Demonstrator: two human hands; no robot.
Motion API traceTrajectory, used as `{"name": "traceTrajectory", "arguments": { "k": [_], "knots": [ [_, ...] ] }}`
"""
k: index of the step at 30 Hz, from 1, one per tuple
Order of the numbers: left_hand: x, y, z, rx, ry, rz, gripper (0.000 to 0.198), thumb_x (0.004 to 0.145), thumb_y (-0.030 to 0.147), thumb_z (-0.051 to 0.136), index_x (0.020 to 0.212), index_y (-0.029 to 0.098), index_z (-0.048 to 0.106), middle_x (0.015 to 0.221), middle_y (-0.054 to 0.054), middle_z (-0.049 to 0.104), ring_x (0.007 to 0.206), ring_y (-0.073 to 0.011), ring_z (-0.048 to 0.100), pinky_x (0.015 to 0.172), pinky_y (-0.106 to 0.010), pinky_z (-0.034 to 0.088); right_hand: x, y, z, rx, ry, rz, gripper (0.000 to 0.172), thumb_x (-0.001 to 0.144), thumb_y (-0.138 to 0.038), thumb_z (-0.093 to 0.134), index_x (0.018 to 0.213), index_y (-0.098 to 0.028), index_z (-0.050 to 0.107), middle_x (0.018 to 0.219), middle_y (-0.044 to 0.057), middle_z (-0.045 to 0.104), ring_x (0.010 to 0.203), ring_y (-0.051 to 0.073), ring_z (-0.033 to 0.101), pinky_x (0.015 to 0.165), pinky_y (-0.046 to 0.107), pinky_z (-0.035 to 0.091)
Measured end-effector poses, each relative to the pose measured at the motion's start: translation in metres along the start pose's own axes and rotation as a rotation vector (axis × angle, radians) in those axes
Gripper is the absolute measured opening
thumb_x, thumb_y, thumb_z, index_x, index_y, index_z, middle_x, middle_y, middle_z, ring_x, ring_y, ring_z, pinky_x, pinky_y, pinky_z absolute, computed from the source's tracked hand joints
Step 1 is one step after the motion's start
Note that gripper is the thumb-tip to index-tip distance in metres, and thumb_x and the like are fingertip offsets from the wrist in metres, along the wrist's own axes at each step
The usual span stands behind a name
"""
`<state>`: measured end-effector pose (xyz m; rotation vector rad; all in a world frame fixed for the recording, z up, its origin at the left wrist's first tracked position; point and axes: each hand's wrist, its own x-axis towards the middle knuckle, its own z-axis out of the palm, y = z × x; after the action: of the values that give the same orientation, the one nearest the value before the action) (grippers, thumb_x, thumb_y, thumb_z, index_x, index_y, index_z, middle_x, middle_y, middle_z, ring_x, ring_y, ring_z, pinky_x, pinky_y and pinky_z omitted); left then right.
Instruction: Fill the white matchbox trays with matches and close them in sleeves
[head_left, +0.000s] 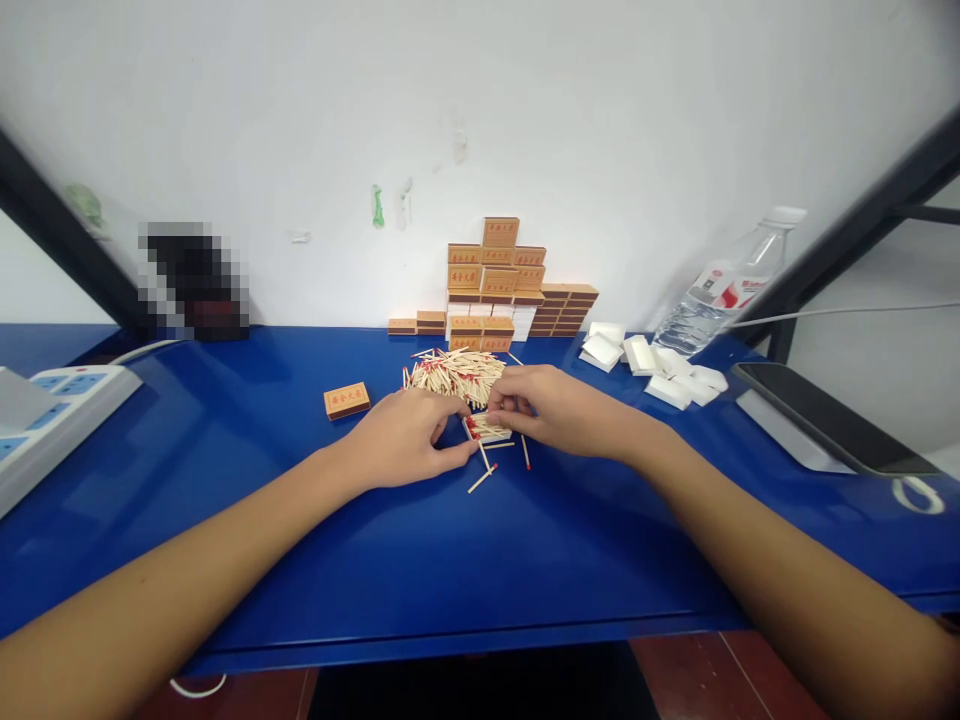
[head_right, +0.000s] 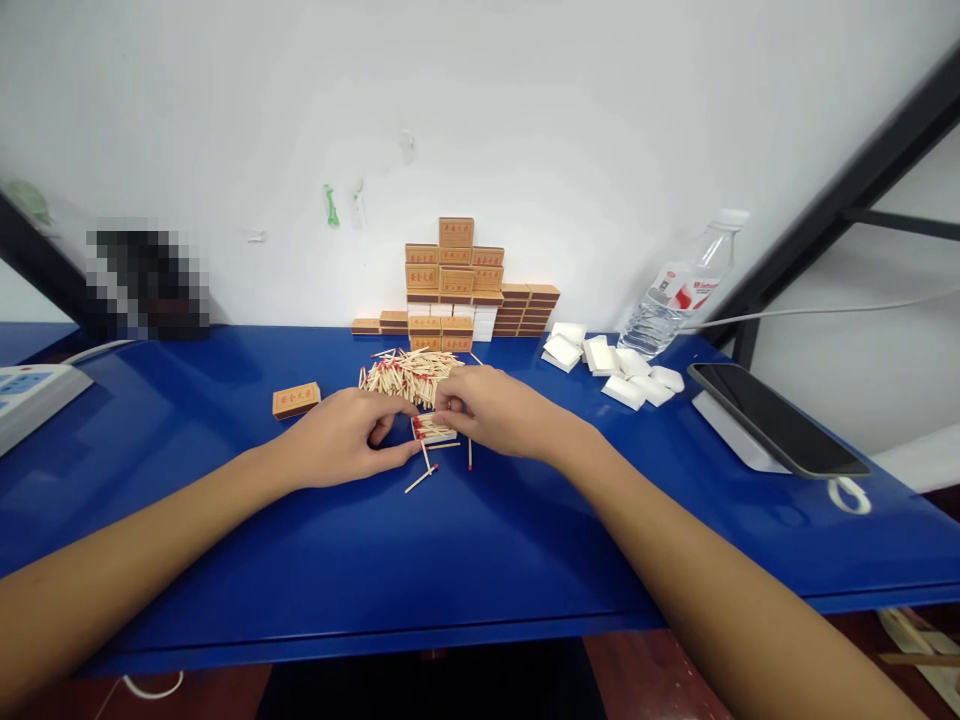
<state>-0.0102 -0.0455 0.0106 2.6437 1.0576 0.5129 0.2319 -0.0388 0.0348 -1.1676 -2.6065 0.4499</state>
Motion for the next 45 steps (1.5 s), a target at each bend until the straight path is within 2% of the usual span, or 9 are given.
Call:
{"name": "traceTrajectory", "arguments": {
  "k": [13, 19, 23, 30, 36, 40, 45],
  "knots": [
    [0.0, 0.0, -0.001, 0.0, -0.005, -0.001, 0.03, 0.094, 0.045, 0.066, 0.103, 0.018, 0.073, 0.064, 0.003, 0.061, 0.056, -0.0124, 0.052, 0.058, -0.028, 0.036, 0.002, -0.003, -0.001, 0.043, 0.01, -0.017, 0.015, 0.101, -0.024, 0.058, 0.093, -0.019, 0.069, 0.084, 0.002, 0.067, 0.074, 0.015, 0.054, 0.069, 0.03, 0.036],
    [0.0, 0.001, -0.001, -0.005, -0.009, -0.014, 0.028, 0.092, 0.044, 0.068, 0.105, 0.019, 0.074, 0.063, 0.004, 0.061, 0.055, -0.0118, 0.052, 0.056, -0.028, 0.034, 0.0, -0.002, -0.001, -0.022, 0.017, 0.005, 0.009, 0.096, -0.023, 0.066, 0.089, -0.019, 0.069, 0.082, 0.002, 0.067, 0.074, 0.015, 0.054, 0.068, 0.029, 0.036],
    [-0.001, 0.0, -0.001, -0.007, -0.007, -0.009, 0.03, 0.093, 0.044, 0.068, 0.106, 0.018, 0.075, 0.063, 0.004, 0.061, 0.056, -0.012, 0.053, 0.058, -0.028, 0.036, 0.001, 0.0, 0.002, -0.032, 0.001, 0.0, 0.012, 0.098, -0.024, 0.064, 0.087, -0.019, 0.067, 0.082, 0.002, 0.066, 0.073, 0.015, 0.053, 0.066, 0.03, 0.035],
    [0.001, 0.002, -0.001, -0.016, -0.001, -0.012, 0.024, 0.092, 0.04, 0.069, 0.102, 0.019, 0.075, 0.061, 0.005, 0.06, 0.054, -0.011, 0.052, 0.056, -0.027, 0.034, 0.0, 0.0, -0.004, 0.015, 0.062, -0.034, 0.012, 0.098, -0.024, 0.064, 0.088, -0.019, 0.069, 0.083, 0.002, 0.067, 0.074, 0.015, 0.055, 0.067, 0.029, 0.036],
    [0.0, 0.002, -0.002, -0.003, -0.013, 0.013, 0.026, 0.094, 0.042, 0.066, 0.102, 0.019, 0.076, 0.061, 0.005, 0.058, 0.055, -0.0111, 0.052, 0.058, -0.028, 0.035, 0.001, 0.001, -0.001, 0.025, 0.034, -0.01, 0.012, 0.096, -0.028, 0.067, 0.09, -0.019, 0.07, 0.081, 0.002, 0.067, 0.072, 0.015, 0.053, 0.066, 0.029, 0.035],
    [0.0, 0.001, -0.001, -0.002, 0.0, 0.016, 0.026, 0.094, 0.042, 0.067, 0.1, 0.019, 0.076, 0.061, 0.005, 0.059, 0.055, -0.0111, 0.051, 0.057, -0.028, 0.035, 0.0, -0.003, -0.004, 0.018, 0.062, 0.013, 0.017, 0.096, -0.031, 0.067, 0.085, -0.018, 0.069, 0.078, 0.002, 0.066, 0.07, 0.014, 0.054, 0.065, 0.029, 0.036],
    [0.0, 0.003, -0.002, 0.005, -0.003, 0.011, 0.024, 0.093, 0.041, 0.067, 0.093, 0.018, 0.075, 0.06, 0.005, 0.058, 0.054, -0.011, 0.05, 0.057, -0.028, 0.034, -0.005, -0.011, -0.009, 0.109, -0.078, 0.045, 0.024, 0.093, -0.041, 0.07, 0.084, -0.018, 0.069, 0.077, 0.002, 0.067, 0.067, 0.014, 0.055, 0.061, 0.028, 0.038]
  ]
}}
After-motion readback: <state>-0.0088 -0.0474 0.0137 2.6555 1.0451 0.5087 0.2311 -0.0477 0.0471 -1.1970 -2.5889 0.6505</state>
